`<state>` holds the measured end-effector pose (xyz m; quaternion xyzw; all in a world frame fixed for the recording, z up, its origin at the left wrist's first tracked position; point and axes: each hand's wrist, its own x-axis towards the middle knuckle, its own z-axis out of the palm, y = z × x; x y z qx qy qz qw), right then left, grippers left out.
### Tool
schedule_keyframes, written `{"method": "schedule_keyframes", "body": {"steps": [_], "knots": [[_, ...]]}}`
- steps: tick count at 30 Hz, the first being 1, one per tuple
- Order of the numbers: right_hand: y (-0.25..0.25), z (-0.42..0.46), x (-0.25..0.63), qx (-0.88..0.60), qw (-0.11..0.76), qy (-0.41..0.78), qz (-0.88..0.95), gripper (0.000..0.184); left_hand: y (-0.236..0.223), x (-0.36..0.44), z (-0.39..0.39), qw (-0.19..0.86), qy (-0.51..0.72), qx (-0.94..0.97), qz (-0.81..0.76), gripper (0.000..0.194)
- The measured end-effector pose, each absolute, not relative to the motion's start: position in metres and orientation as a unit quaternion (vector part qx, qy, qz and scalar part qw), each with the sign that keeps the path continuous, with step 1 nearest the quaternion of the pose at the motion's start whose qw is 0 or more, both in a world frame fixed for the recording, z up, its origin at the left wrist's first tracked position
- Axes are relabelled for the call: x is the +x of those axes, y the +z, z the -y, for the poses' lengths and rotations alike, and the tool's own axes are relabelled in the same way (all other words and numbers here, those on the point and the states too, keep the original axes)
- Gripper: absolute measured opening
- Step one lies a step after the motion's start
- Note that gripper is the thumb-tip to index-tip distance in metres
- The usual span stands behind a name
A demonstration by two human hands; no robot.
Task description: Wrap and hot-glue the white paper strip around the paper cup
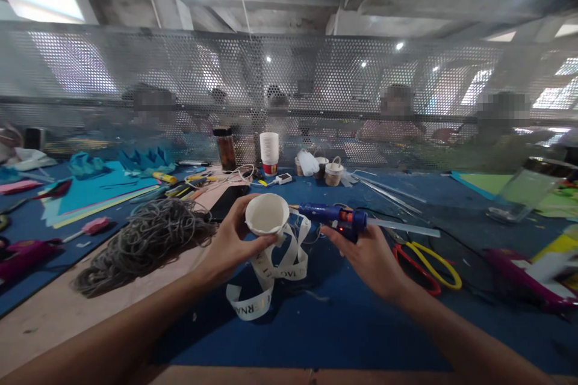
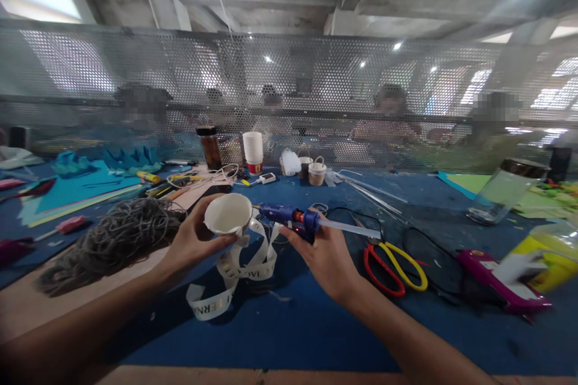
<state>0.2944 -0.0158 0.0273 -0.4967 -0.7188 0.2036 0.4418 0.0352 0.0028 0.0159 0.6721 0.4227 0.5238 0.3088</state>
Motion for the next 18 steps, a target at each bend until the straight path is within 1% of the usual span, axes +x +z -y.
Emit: {"method": "schedule_keyframes", "body": {"steps": [12, 18], "knots": [[0.0246, 0.0154, 0.2944, -0.497, 0.447, 0.216, 0.712, 0.032, 0.0145, 0.0347, -0.0027, 0.325, 0.52, 0.677, -0.407, 0.069], [0.0285, 0.0162, 0.2953, -0.496, 0.437, 0.204, 0.722, 0.031, 0.0146, 0.0358, -0.0019, 0.31, 0.518, 0.68, -0.416, 0.068]]}}
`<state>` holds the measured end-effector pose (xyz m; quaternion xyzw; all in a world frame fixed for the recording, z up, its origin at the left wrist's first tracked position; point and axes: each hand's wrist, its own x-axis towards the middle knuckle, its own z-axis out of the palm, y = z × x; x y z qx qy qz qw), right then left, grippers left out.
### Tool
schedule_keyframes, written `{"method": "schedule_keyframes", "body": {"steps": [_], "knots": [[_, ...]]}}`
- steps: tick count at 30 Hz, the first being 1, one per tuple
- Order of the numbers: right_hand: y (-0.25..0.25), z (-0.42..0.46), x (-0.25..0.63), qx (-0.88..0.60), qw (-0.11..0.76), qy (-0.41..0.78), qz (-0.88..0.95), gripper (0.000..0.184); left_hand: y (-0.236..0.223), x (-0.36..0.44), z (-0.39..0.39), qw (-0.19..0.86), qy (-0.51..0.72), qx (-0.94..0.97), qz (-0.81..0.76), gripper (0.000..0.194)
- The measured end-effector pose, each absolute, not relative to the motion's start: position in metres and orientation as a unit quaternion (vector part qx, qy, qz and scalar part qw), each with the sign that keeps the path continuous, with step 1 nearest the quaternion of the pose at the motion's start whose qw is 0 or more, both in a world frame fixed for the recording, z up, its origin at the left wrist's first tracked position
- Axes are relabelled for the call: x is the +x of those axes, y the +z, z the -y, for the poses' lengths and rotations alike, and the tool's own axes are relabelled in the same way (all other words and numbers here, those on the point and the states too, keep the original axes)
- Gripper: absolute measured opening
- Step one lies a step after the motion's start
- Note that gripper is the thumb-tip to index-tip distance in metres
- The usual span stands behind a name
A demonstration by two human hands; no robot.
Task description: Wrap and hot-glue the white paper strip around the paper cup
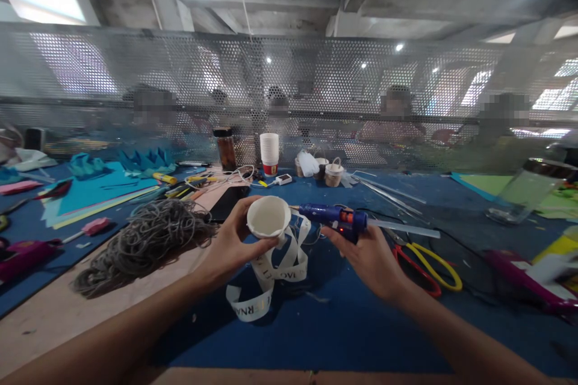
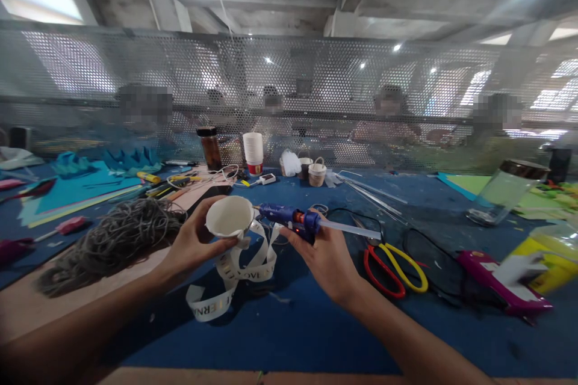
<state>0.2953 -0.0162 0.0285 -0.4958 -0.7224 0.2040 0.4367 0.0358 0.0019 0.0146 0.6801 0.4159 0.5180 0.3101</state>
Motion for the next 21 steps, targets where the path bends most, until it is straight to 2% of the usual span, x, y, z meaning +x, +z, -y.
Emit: {"method": "schedule_keyframes", "body": {"steps": [21], "knots": [[0.025, 0.0132, 0.2963, -0.5, 0.433, 0.183, 0.727, 0.034, 0.0156, 0.0363, -0.0008, 0.286, 0.512, 0.697, -0.413, 0.066]]}}
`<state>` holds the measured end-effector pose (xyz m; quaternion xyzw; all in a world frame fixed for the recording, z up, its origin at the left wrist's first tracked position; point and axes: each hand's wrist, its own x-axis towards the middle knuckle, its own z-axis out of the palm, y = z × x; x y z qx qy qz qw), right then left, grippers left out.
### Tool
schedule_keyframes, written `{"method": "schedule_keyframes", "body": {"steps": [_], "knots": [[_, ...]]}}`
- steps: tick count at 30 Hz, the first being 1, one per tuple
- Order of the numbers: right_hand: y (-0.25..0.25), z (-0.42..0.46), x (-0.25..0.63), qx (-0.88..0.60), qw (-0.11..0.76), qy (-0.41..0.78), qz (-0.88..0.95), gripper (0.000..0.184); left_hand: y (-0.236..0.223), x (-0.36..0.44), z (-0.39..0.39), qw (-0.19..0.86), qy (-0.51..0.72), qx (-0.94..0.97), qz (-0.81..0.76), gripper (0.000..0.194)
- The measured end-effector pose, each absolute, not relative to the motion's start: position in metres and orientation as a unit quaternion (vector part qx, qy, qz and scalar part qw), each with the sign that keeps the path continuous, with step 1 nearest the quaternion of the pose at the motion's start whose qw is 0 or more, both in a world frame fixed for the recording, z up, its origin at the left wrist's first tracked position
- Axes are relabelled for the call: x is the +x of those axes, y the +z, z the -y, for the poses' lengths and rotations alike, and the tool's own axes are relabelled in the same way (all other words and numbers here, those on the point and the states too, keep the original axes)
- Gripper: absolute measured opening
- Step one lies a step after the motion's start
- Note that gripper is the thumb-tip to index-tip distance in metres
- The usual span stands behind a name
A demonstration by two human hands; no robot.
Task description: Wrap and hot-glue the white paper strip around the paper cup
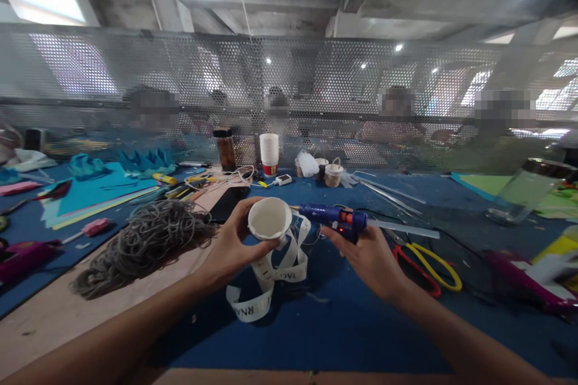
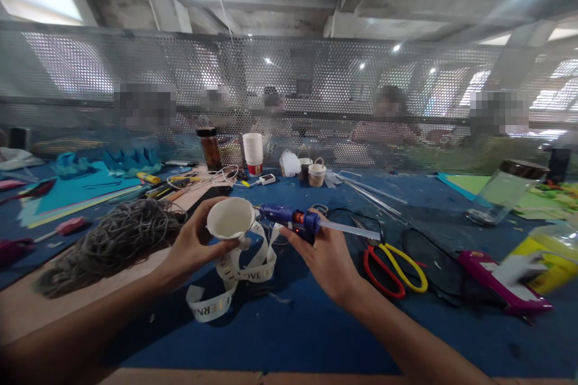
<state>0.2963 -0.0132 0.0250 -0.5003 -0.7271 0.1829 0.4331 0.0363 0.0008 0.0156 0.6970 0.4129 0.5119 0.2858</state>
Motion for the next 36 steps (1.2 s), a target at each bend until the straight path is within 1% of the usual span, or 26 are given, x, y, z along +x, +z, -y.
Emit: {"method": "schedule_keyframes", "body": {"steps": [9, 29, 36], "knots": [[0.0259, 0.0149, 0.2953, -0.506, 0.427, 0.196, 0.723, 0.037, 0.0155, 0.0347, -0.0022, 0.311, 0.524, 0.675, -0.417, 0.069], [0.026, 0.0175, 0.2948, -0.498, 0.421, 0.195, 0.733, 0.037, 0.0165, 0.0348, -0.0053, 0.3, 0.537, 0.66, -0.432, 0.069], [0.021, 0.0181, 0.2933, -0.491, 0.431, 0.191, 0.733, 0.037, 0.0173, 0.0345, -0.0066, 0.3, 0.539, 0.656, -0.435, 0.068]]}}
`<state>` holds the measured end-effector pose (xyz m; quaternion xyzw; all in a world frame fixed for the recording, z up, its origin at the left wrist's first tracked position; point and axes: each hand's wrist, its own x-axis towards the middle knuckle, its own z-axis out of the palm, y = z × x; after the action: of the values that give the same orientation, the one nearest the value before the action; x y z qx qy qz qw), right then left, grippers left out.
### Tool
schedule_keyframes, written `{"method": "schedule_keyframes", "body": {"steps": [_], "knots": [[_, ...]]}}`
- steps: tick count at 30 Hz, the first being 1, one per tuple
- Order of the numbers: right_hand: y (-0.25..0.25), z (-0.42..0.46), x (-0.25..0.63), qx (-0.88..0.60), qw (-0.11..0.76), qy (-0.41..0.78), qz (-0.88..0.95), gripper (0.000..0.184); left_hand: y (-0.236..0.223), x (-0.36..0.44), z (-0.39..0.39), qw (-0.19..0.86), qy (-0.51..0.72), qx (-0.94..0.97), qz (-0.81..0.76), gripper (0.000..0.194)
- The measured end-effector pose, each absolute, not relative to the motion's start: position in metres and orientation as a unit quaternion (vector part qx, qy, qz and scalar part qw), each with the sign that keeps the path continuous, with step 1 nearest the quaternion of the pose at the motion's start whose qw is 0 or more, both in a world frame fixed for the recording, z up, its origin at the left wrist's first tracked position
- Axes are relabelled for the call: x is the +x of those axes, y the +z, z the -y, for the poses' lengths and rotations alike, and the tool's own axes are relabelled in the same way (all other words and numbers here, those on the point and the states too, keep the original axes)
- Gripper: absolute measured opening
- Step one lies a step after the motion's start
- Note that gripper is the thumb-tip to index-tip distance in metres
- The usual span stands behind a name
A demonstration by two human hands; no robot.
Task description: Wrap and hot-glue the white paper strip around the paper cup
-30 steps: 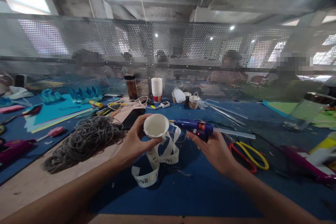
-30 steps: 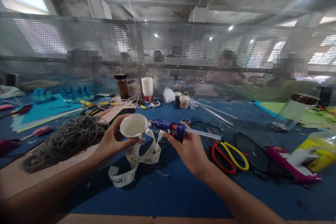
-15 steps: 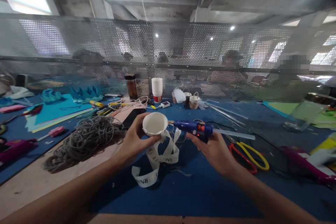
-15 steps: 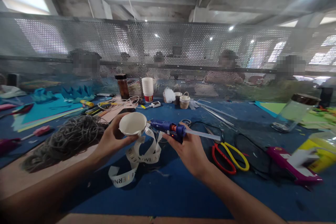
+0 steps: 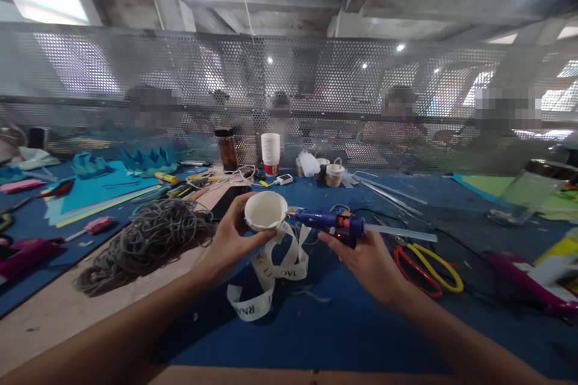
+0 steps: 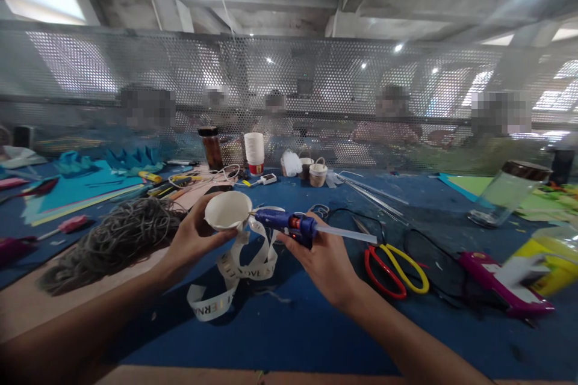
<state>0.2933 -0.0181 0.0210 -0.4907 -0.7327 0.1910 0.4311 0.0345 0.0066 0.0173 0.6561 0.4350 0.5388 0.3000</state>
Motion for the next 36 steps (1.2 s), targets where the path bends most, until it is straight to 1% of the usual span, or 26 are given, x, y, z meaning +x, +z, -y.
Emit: {"method": "schedule_keyframes", "body": {"steps": [8, 17, 25, 30, 36], "knots": [[0.0204, 0.0197, 0.2924, -0.472, 0.437, 0.232, 0.73, 0.034, 0.0185, 0.0352, -0.0063, 0.293, 0.54, 0.645, -0.454, 0.067], [0.0173, 0.0194, 0.2909, -0.464, 0.442, 0.26, 0.722, 0.036, 0.0172, 0.0346, -0.0085, 0.312, 0.548, 0.631, -0.452, 0.066], [0.0249, 0.0191, 0.2918, -0.473, 0.441, 0.234, 0.726, 0.035, 0.0182, 0.0342, -0.0077, 0.357, 0.544, 0.62, -0.437, 0.067], [0.0258, 0.0174, 0.2931, -0.491, 0.433, 0.204, 0.728, 0.035, 0.0181, 0.0341, -0.0074, 0.364, 0.54, 0.622, -0.435, 0.067], [0.0245, 0.0161, 0.2944, -0.493, 0.427, 0.213, 0.727, 0.038, 0.0162, 0.0331, -0.008, 0.389, 0.546, 0.616, -0.414, 0.067]]}}
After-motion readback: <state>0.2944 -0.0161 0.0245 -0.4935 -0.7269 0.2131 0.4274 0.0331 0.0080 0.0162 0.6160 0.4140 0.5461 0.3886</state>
